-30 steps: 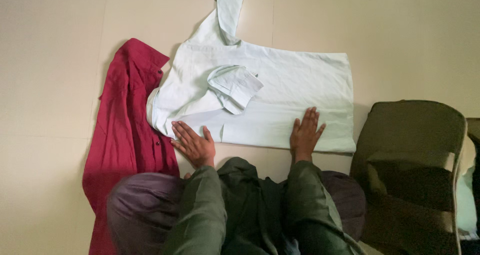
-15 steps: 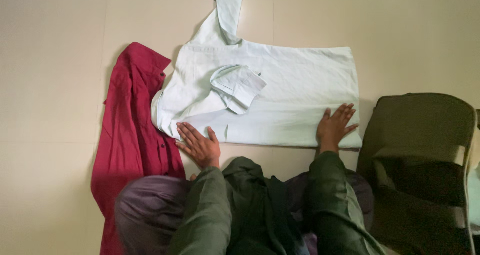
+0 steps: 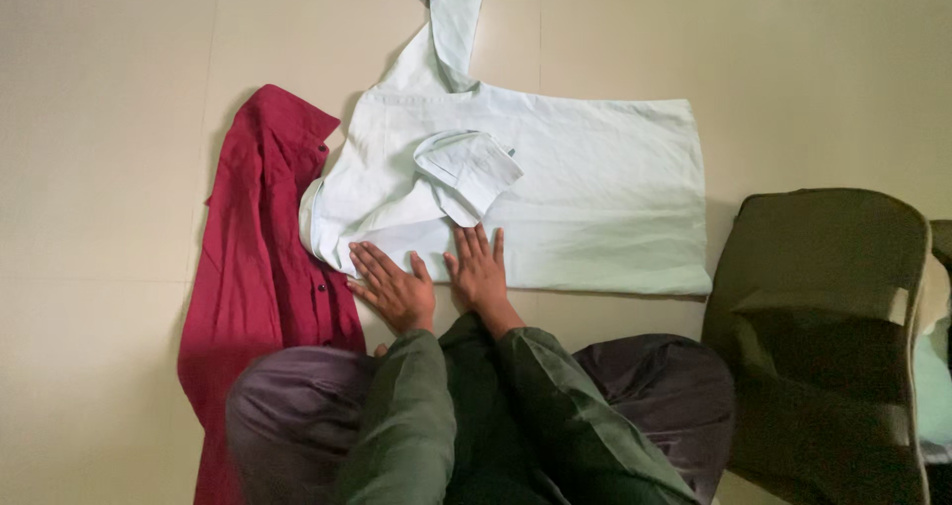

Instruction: The person folds a light blue shirt by fastening the front buttons and smoothing the torso and sleeves while sitting on the floor.

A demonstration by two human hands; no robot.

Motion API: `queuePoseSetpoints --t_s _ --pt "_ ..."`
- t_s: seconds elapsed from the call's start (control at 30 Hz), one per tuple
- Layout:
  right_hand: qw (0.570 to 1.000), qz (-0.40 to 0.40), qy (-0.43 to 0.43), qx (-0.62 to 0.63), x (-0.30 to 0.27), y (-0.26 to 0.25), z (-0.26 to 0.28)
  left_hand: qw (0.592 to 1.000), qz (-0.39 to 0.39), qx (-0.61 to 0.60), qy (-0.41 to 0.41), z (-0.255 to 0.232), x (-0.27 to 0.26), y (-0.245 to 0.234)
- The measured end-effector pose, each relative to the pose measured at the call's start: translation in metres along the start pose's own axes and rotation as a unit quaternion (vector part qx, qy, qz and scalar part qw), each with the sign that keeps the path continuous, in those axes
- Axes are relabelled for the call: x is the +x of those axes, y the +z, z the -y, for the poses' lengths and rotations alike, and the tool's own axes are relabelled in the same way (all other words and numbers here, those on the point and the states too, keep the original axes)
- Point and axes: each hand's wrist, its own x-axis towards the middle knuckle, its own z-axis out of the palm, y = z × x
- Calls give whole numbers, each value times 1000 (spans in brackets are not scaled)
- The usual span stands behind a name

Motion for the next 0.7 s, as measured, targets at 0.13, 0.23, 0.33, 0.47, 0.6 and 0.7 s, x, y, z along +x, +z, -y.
queuePoseSetpoints --t_s 0.13,0.23,0.33,0.47,0.6,0.7 --pt "999 -41 -25 -11 -12 -42 -38 1000 -3 -2 6 3 1 0" --pt "997 -21 52 -45 -22 -74 -71 1000 -1 -14 7 4 -1 3" --pt "989 -48 137 -11 -26 -92 -98 1000 -2 2 12 6 2 5" --pt "976 -57 208 -26 -31 -104 -132 1000 3 -9 6 4 1 5" --pt "957 -75 281 -16 -34 -105 -175 1000 7 -22 5 3 -1 2" --pt "940 -91 328 -19 -35 -105 -207 1000 14 -26 8 5 1 -1"
